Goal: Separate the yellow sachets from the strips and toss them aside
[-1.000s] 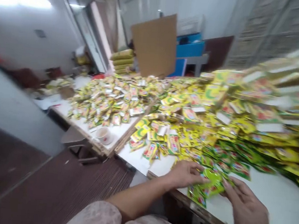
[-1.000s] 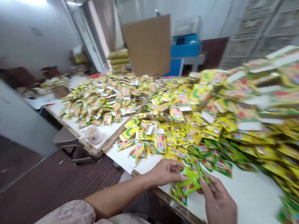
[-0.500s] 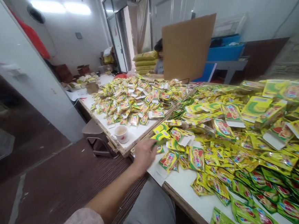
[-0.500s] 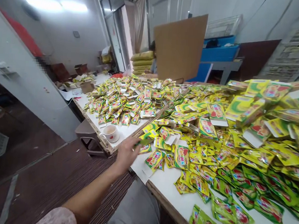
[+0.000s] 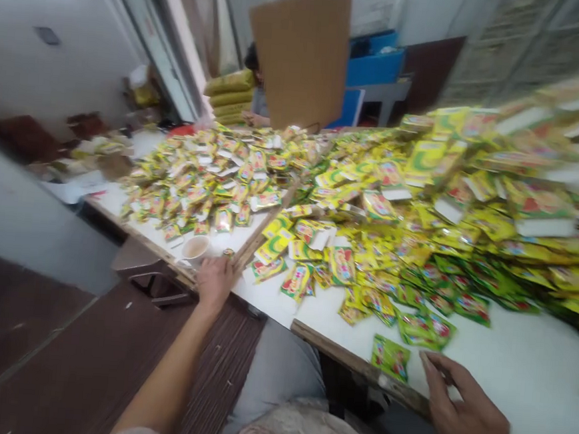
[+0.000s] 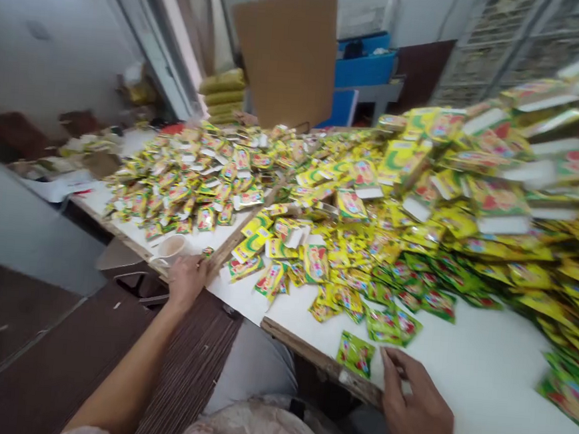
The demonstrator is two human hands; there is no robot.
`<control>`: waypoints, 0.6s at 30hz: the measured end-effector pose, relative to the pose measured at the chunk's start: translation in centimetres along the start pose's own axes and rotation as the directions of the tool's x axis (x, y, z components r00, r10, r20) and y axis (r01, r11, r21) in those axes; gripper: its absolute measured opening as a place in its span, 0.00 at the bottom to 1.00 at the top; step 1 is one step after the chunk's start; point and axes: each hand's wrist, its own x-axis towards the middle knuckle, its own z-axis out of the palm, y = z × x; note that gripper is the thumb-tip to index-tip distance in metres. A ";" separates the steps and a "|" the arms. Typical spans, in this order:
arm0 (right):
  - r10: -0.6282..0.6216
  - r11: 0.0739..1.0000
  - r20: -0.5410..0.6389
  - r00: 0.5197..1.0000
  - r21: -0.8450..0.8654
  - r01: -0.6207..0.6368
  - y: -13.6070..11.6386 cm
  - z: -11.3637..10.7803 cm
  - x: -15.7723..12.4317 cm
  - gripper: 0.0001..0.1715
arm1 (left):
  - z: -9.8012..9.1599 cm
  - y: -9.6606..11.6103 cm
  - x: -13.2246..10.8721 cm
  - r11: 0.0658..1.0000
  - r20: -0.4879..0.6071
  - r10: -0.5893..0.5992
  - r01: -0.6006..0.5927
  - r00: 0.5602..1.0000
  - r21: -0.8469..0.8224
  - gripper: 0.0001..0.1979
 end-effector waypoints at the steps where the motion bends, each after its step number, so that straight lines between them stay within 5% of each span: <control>1: 0.034 0.999 -0.010 0.999 0.007 -0.034 -0.6 -0.2 0.2 0.19 | -0.4 0.9 -0.3 0.997 -0.011 0.018 -0.019 1.000 -0.068 0.17; 4: 0.116 0.992 0.079 0.990 0.044 -0.119 -1.2 -0.2 1.3 0.21 | -1.3 5.0 -1.7 0.946 0.035 0.106 -0.090 0.994 -0.311 0.15; 6: 0.069 0.997 0.115 0.991 0.023 -0.072 -1.1 0.0 2.1 0.20 | -1.4 8.4 -2.8 0.894 0.131 0.226 -0.152 0.965 -0.421 0.14; 9: -0.015 0.991 0.230 0.973 -0.127 0.045 -1.6 0.4 2.5 0.21 | -1.2 13.5 -4.3 0.848 0.232 0.405 -0.268 0.885 -0.458 0.15; 12: -0.020 0.963 0.323 0.946 -0.248 0.105 -2.8 0.6 1.8 0.20 | -0.9 17.9 -4.8 0.812 0.176 0.536 -0.446 0.826 -0.377 0.19; 14: -0.026 0.940 0.396 0.918 -0.302 0.156 -3.3 0.9 1.3 0.13 | -0.3 20.3 -4.5 0.709 0.100 0.681 -0.617 0.726 -0.341 0.24; 15: -0.032 0.929 0.431 0.902 -0.320 0.186 -3.3 1.1 1.2 0.10 | 0.3 21.3 -4.3 0.622 0.081 0.765 -0.699 0.639 -0.352 0.25; 17: -0.040 0.909 0.460 0.887 -0.352 0.223 -2.9 1.4 1.3 0.09 | 2.2 22.9 -3.5 0.479 0.099 0.869 -0.773 0.485 -0.416 0.21; 18: -0.039 0.898 0.454 0.890 -0.374 0.231 -2.6 1.5 1.5 0.11 | 3.4 23.5 -3.1 0.451 0.126 0.886 -0.768 0.445 -0.455 0.19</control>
